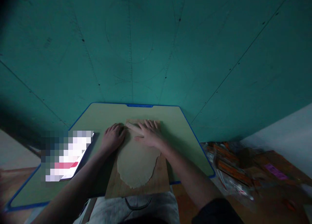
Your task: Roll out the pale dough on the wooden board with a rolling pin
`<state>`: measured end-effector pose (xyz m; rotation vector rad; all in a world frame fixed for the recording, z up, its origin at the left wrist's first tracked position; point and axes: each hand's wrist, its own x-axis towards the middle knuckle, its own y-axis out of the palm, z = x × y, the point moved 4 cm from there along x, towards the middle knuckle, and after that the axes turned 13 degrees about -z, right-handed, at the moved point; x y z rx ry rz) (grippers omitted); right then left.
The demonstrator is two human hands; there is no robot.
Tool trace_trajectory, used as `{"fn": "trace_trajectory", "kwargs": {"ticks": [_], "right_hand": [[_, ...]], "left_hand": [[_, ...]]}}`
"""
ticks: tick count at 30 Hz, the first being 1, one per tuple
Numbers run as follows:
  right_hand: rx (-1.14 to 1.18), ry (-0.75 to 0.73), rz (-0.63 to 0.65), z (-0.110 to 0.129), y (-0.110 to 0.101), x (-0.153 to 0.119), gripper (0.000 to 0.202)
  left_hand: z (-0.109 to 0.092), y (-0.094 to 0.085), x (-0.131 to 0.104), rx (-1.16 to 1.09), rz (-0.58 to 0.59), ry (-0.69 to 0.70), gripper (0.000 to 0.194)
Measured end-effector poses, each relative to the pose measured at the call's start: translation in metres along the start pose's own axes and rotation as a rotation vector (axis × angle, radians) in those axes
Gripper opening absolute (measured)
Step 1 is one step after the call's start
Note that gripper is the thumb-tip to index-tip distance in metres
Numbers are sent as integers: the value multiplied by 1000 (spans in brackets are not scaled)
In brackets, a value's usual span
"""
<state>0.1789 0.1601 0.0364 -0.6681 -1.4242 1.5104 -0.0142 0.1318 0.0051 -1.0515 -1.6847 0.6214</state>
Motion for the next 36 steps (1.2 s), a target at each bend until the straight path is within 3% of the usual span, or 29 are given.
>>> {"fn": "trace_trajectory", "kwargs": {"ticks": [5, 10, 16, 21, 26, 32, 36], "right_hand": [[-67, 296, 135, -22, 1, 4, 81], [-17, -3, 4, -2, 1, -4, 69], [-63, 237, 58, -17, 0, -1, 63], [4, -16, -17, 2, 1, -7, 59], [-72, 230, 71, -18, -1, -4, 66], [-7, 15, -33, 1, -2, -10, 62], [-68, 246, 45, -15, -6, -6, 71]], "left_hand": [[1, 0, 0, 2, 1, 15, 32], [1, 2, -1, 1, -15, 15, 33], [4, 4, -1, -3, -20, 32, 31], [5, 4, -1, -15, -22, 30, 34], [4, 2, 0, -26, -19, 18, 35], [1, 1, 1, -52, -11, 17, 36], [3, 1, 1, -69, -10, 3, 36]]}}
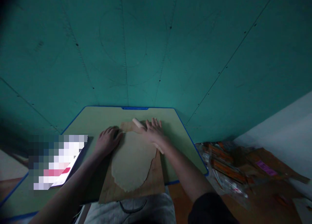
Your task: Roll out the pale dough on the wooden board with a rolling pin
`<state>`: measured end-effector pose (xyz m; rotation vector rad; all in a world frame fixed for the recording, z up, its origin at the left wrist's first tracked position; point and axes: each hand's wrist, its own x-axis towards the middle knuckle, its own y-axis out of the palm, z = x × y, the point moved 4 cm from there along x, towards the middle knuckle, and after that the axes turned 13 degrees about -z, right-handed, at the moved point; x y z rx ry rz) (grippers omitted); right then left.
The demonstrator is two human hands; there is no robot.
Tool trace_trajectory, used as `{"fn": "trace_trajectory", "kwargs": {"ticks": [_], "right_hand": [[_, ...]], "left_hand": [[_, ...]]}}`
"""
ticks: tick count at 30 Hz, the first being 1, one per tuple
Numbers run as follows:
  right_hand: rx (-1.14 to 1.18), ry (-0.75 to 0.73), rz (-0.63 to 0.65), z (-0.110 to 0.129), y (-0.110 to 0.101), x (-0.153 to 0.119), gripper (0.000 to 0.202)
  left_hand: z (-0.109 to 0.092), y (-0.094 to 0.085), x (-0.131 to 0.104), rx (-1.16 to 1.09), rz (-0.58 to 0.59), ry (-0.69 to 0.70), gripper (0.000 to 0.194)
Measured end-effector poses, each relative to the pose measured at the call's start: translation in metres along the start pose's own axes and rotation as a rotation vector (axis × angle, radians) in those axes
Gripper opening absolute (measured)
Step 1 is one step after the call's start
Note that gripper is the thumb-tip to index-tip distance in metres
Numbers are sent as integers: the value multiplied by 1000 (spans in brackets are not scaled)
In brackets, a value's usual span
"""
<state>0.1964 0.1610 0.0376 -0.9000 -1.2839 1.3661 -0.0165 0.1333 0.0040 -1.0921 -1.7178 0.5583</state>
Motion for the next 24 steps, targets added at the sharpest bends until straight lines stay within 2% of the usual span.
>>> {"fn": "trace_trajectory", "kwargs": {"ticks": [2, 4, 7, 9, 13, 15, 17, 20, 24], "right_hand": [[18, -21, 2, 4, 0, -6, 69], [80, -185, -35, 20, 3, -22, 64], [179, -373, -88, 41, 5, -46, 70], [188, -367, -104, 40, 3, -47, 65], [112, -235, -95, 22, -6, -30, 49], [101, -257, -74, 23, -7, -35, 50], [113, -329, -65, 32, -4, -52, 55], [115, -408, -123, 42, -1, -73, 62], [80, -365, -158, 36, -5, -63, 36]], "left_hand": [[1, 0, 0, -22, -4, -8, 35], [2, 1, 1, -55, -8, -15, 33], [4, 3, 2, -120, -12, -27, 36], [6, 4, 2, -167, -17, -40, 39], [10, 1, 4, -273, -45, -110, 37], [13, -1, 5, -342, -73, -179, 37], [16, -3, 7, -414, -116, -258, 38], [19, -5, 10, -511, -181, -346, 39], [18, -7, 12, -612, -236, -404, 36]]}}
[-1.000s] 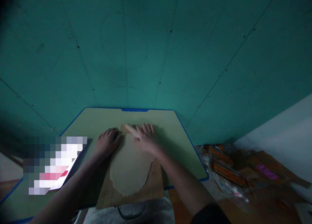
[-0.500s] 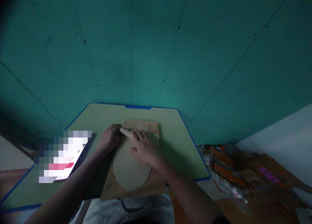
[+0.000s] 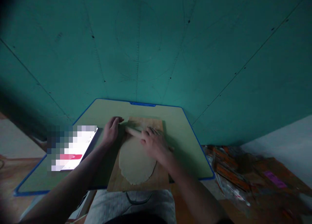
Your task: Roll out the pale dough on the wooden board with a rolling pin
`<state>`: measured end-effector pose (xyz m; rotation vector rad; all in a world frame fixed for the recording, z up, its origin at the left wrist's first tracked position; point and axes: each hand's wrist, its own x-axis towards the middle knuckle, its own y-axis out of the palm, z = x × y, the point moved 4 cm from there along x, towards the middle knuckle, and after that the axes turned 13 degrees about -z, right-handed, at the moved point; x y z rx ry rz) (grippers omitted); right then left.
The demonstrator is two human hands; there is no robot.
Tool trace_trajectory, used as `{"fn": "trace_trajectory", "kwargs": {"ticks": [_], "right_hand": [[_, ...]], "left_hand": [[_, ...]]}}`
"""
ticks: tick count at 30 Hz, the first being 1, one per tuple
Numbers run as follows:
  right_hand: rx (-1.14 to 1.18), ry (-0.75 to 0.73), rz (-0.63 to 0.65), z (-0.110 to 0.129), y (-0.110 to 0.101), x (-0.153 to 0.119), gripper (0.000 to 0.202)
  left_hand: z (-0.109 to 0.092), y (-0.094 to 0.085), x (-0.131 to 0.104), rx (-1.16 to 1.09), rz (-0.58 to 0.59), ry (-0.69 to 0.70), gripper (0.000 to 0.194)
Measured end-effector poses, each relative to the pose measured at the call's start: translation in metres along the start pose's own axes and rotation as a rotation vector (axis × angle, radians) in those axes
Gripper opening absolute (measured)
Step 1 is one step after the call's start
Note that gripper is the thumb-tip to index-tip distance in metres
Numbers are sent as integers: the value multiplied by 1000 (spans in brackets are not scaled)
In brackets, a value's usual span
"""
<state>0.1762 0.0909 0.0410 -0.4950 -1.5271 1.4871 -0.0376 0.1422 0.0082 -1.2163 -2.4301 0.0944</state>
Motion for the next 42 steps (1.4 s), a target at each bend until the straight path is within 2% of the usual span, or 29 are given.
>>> {"fn": "trace_trajectory", "kwargs": {"ticks": [4, 10, 13, 15, 17, 21, 23, 25, 30, 32, 34, 39, 40, 42], "right_hand": [[27, -44, 0, 0, -4, 1, 32], [27, -147, -29, 30, -9, -56, 36], [33, -156, -13, 41, -10, -68, 35], [45, -147, 1, 46, -10, -58, 49], [48, -131, 17, 50, -8, -35, 62], [37, -91, 59, 51, -1, 16, 49], [43, -97, 75, 53, 1, 25, 46], [62, -144, 73, 57, 1, 14, 46], [86, -267, 35, 67, -5, -50, 69], [74, -276, 33, 68, -5, -55, 70], [49, -255, 31, 64, -2, -39, 65], [30, -71, 70, 36, 7, 31, 52], [32, -50, 85, 34, 7, 35, 52], [34, -71, 97, 39, 6, 29, 51]], "left_hand": [[0, -2, -1, -72, -43, -60, 36], [2, 0, -2, -112, -61, -118, 32], [0, 1, -2, -125, -52, -126, 31], [-2, 0, -1, -134, -48, -126, 30], [-4, -1, -1, -143, -45, -127, 27], [-6, -6, 1, -158, -46, -143, 25], [-6, -7, 2, -165, -53, -152, 24], [-5, -8, 2, -170, -60, -159, 24], [-4, -3, 1, -187, -58, -172, 26], [-5, -1, 0, -201, -55, -179, 25], [-7, -2, 0, -215, -63, -185, 22], [-11, -11, 4, -246, -90, -219, 20], [-10, -13, 5, -253, -101, -230, 21], [-8, -15, 7, -268, -132, -256, 22]]}}
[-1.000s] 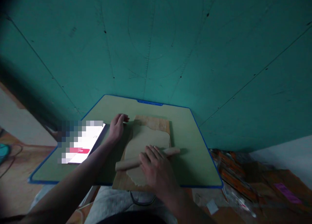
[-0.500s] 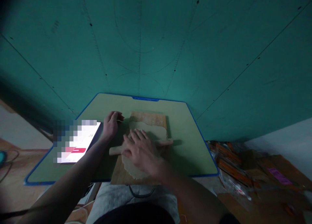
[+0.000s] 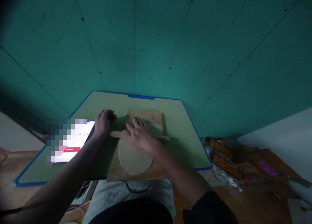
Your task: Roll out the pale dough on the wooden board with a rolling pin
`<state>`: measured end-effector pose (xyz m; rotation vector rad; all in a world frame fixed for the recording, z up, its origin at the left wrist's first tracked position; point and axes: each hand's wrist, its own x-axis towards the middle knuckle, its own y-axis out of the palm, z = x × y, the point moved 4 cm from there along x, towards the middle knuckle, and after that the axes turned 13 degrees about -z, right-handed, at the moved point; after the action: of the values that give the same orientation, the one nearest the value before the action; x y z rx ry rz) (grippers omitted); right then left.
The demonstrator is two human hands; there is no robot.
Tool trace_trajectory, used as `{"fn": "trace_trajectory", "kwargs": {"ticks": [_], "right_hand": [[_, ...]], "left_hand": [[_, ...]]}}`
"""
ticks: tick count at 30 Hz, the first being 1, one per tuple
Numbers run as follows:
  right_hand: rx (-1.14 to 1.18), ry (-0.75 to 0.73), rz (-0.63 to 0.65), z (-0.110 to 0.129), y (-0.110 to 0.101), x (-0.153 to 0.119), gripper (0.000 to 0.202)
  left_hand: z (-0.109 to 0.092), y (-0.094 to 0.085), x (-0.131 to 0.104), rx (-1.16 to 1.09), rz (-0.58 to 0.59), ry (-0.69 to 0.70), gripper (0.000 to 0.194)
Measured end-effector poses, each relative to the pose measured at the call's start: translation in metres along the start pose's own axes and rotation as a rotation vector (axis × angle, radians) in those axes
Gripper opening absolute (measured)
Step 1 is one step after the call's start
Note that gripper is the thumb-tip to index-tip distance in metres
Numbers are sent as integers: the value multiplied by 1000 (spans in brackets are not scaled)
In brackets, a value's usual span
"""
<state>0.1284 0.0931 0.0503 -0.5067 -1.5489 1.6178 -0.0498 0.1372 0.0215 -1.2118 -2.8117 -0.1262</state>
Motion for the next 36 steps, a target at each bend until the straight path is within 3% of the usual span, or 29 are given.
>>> {"fn": "trace_trajectory", "kwargs": {"ticks": [5, 7, 10, 14, 16, 21, 27, 29, 33, 36], "right_hand": [[9, -204, -62, 38, -3, -67, 57], [15, -242, -65, 42, -3, -76, 55], [2, -181, -61, 23, 0, -50, 56], [-18, 24, -34, -11, 3, -7, 54], [-13, 9, -33, -6, 3, -9, 54], [27, -177, -46, 24, 0, -43, 67], [-52, 83, 11, -13, -1, -7, 55], [-41, 66, 40, -9, 0, -7, 58], [5, -127, -7, 14, 0, -25, 72], [-30, -83, -10, 1, 0, -17, 63]], "left_hand": [[6, 4, 3, -16, -23, -38, 22], [6, 7, 2, -10, 0, -33, 22], [2, 7, 0, 2, 20, -16, 21], [-5, 3, -2, 16, 32, 11, 20], [-6, 2, -3, 20, 36, 18, 20], [0, 7, -4, 32, 54, 12, 22], [-1, 6, -4, 46, 58, 28, 21], [-2, 6, -4, 46, 56, 36, 20], [-1, 7, -5, 46, 64, 30, 22], [-1, 7, -4, 50, 62, 27, 21]]}}
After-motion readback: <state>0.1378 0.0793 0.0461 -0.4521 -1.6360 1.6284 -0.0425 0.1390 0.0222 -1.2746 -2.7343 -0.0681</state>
